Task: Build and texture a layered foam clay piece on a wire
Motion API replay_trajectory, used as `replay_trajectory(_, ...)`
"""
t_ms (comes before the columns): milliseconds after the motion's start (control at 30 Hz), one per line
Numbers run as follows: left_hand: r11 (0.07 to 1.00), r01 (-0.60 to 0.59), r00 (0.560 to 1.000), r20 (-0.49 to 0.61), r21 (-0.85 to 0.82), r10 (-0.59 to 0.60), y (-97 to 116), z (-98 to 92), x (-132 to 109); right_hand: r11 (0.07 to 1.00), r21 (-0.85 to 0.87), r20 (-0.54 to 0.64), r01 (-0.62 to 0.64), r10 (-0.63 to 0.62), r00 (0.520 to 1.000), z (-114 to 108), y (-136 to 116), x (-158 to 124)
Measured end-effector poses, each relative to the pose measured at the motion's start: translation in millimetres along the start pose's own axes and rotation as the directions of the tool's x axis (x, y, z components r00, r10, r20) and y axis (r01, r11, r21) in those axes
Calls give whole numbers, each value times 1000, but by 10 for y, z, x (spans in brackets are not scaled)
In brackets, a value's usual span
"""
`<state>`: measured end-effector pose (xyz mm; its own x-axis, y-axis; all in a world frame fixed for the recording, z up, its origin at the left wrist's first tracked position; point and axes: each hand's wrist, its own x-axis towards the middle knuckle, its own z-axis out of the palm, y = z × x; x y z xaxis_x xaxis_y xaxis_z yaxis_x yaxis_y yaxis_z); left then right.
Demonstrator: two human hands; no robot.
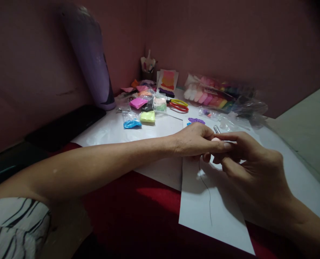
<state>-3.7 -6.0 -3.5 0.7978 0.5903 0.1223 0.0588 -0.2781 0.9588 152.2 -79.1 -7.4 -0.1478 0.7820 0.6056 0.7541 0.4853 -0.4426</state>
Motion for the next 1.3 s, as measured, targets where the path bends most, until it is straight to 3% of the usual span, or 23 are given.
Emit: replay_trajectory(1300,1000,-6,1000,-21,-2,6,-14,10,10,999,-52,-22,-7,6,1000,2,-12,-5)
